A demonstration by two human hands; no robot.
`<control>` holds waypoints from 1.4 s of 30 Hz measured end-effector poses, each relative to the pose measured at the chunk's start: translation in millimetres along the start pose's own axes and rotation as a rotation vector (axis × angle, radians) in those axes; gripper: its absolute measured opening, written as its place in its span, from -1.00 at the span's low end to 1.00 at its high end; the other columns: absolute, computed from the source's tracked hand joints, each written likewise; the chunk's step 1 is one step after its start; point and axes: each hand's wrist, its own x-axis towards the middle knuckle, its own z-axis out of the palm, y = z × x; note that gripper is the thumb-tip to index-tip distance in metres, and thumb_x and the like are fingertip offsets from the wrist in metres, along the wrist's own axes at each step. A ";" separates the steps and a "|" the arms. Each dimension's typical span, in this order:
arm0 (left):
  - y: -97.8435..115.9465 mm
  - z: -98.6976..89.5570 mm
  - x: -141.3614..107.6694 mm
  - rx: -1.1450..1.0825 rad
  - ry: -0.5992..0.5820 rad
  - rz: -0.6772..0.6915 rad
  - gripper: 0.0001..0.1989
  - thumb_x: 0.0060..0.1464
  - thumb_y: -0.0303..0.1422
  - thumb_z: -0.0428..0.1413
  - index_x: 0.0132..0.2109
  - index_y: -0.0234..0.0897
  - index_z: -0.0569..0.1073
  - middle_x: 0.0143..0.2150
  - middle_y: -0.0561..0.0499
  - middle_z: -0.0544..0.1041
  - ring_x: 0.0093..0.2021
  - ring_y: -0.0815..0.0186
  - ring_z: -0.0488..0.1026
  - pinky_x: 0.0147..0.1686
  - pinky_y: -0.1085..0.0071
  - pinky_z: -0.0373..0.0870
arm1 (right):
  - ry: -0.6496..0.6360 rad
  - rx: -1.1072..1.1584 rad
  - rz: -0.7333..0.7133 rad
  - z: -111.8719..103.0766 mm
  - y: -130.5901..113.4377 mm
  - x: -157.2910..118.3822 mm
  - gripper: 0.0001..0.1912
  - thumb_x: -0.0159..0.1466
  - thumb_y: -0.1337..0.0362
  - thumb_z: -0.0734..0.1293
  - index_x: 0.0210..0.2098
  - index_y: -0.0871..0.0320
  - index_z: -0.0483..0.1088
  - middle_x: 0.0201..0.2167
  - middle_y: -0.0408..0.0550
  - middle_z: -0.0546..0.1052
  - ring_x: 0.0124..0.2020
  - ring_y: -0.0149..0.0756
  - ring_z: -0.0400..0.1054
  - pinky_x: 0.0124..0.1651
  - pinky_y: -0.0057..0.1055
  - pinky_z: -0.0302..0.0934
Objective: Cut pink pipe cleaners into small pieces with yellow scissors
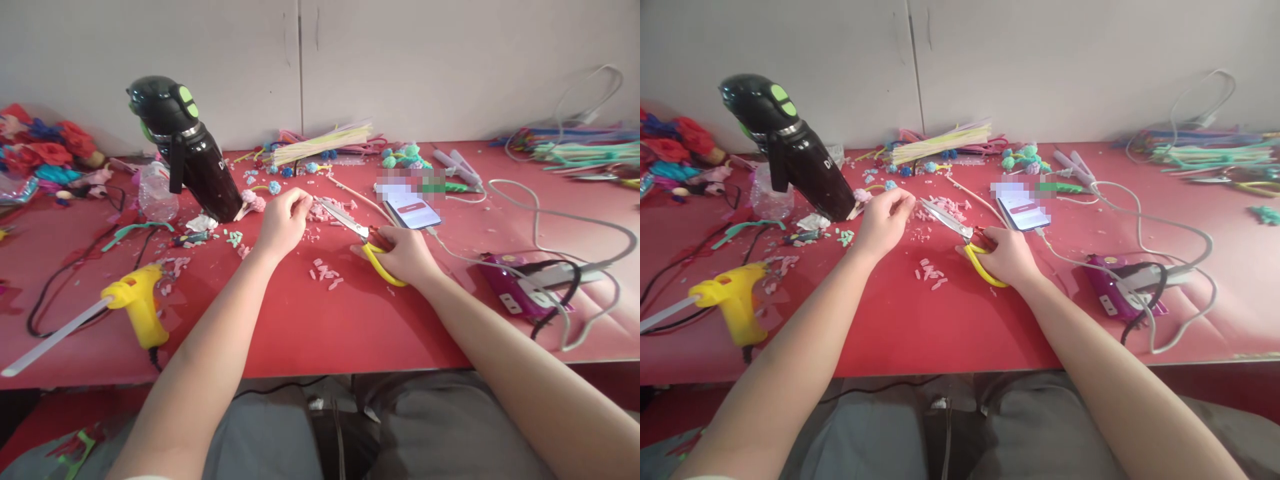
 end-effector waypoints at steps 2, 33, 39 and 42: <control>-0.7 -0.2 0.1 -0.006 -0.002 0.009 -0.73 0.47 -0.35 0.09 -0.30 -0.18 0.38 -0.43 0.08 0.44 -0.39 0.29 0.38 -0.31 0.33 0.25 | -0.003 -0.003 0.000 -0.2 -0.1 0.2 -0.20 0.00 -0.50 0.43 -0.57 0.00 -0.03 -0.61 -0.26 0.01 -0.48 -0.40 -0.12 -0.44 -0.31 -0.18; 0.6 -2.0 0.3 0.003 0.025 -0.009 -0.74 0.44 -0.28 0.13 -0.29 -0.17 0.39 -0.40 0.05 0.49 -0.38 0.28 0.37 -0.30 0.31 0.31 | -0.044 -0.015 -0.001 0.8 3.4 1.0 -0.15 0.01 -0.55 0.44 -0.54 0.00 -0.02 -0.58 -0.25 0.05 -0.44 -0.37 -0.10 -0.41 -0.31 -0.17; -0.1 -2.2 0.4 0.009 0.016 -0.002 -0.75 0.43 -0.31 0.13 -0.30 -0.17 0.39 -0.41 0.06 0.48 -0.39 0.29 0.36 -0.31 0.31 0.29 | -0.046 -0.029 0.011 0.3 3.1 1.1 -0.16 0.00 -0.54 0.44 -0.55 0.01 0.00 -0.59 -0.25 0.03 -0.45 -0.37 -0.10 -0.41 -0.30 -0.17; 0.0 -1.9 0.3 0.012 0.021 -0.004 -0.75 0.43 -0.31 0.13 -0.29 -0.17 0.39 -0.41 0.06 0.48 -0.40 0.29 0.36 -0.31 0.32 0.29 | -0.044 -0.027 0.013 1.1 3.5 2.2 -0.16 -0.01 -0.56 0.43 -0.56 0.01 0.01 -0.59 -0.25 0.03 -0.45 -0.37 -0.09 -0.42 -0.30 -0.17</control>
